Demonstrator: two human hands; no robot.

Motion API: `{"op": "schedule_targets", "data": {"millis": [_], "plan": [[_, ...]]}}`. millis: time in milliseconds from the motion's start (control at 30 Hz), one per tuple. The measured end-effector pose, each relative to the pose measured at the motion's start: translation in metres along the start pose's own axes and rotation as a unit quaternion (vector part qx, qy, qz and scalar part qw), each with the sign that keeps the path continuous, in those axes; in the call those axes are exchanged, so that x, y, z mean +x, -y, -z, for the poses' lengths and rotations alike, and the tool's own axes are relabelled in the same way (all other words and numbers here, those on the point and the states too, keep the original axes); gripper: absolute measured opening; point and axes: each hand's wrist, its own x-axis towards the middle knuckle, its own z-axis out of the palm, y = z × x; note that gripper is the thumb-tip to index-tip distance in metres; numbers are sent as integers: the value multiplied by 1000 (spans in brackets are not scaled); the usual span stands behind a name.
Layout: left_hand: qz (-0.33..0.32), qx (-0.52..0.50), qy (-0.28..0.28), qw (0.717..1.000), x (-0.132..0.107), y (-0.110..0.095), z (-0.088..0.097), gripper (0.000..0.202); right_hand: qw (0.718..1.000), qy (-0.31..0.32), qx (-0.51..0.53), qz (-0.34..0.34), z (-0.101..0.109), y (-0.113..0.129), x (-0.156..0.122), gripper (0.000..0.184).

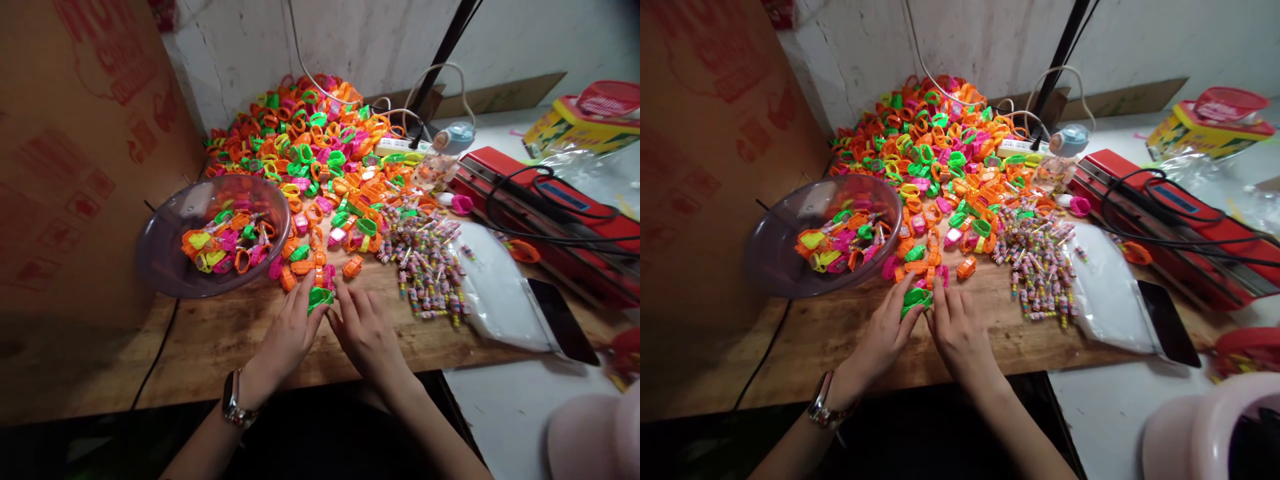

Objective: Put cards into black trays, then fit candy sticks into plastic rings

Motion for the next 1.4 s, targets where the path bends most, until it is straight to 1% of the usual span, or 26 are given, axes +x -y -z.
{"op": "schedule_targets", "data": {"millis": [133,200,267,400,500,533,567,600,633,667,700,733,767,800,833,900,933,967,1000,1067,1100,1133,1200,1267,1333,1400], "plan": [[34,-8,8,999,-3,-1,-3,50,999,15,-22,32,0,-5,2,27],[56,-7,11,998,-4,-1,-2,50,998,27,-9,51,-1,-8,5,24],[68,5,12,998,-3,1,0,50,997,21,6,70,-4,-9,6,22],[45,40,23,998,0,7,9,49,994,-11,21,111,-10,-4,6,21],[18,62,48,997,4,11,20,48,992,15,56,113,-9,0,7,21],[15,79,42,996,6,12,26,47,992,29,63,103,-8,-1,8,20],[19,108,19,994,8,12,32,47,994,41,62,83,-6,-5,9,25],[33,147,-23,988,11,12,40,48,996,48,52,51,-5,-12,9,36],[58,195,-78,976,14,11,48,50,998,53,33,4,-5,-22,8,45],[89,245,-137,956,17,10,55,53,997,53,7,-57,-7,-35,6,49],[117,290,-188,931,21,8,60,56,991,49,-20,-123,-11,-49,3,49],[134,326,-223,909,25,6,63,59,980,42,-45,-188,-16,-63,-1,46],[133,349,-240,896,29,3,61,60,968,31,-56,-242,-23,-76,-5,43],[116,354,-236,897,34,0,55,59,958,16,-51,-280,-30,-88,-10,41],[88,343,-214,910,40,-3,45,54,952,-1,-39,-304,-37,-97,-14,39],[35,266,-130,955,54,-7,13,41,947,-30,-4,-320,-50,-106,-18,39],[30,209,-78,974,62,-8,-7,35,947,-39,10,-318,-54,-107,-19,39],[48,145,-40,987,71,-8,-27,29,949,-42,20,-313,-56,-107,-19,38],[72,78,-24,994,80,-7,-45,24,951,-43,31,-305,-58,-105,-18,36],[87,11,-16,996,96,-5,-73,11,954,-47,63,-288,-56,-101,-16,33],[90,-18,-16,996,103,-3,-82,6,956,-48,82,-279,-54,-99,-15,32],[90,-46,-15,995,107,0,-88,5,956,-50,102,-271,-52,-98,-14,32],[103,-120,-13,987,111,4,-90,9,955,-52,141,-258,-45,-96,-12,32],[132,-199,-19,971,110,7,-86,13,951,-51,175,-250,-38,-93,-11,31],[167,-271,-32,948,105,6,-77,25,943,-47,217,-250,-30,-87,-9,31],[190,-326,-39,925,98,2,-68,39,927,-48,268,-256,-22,-79,-4,32]]}}
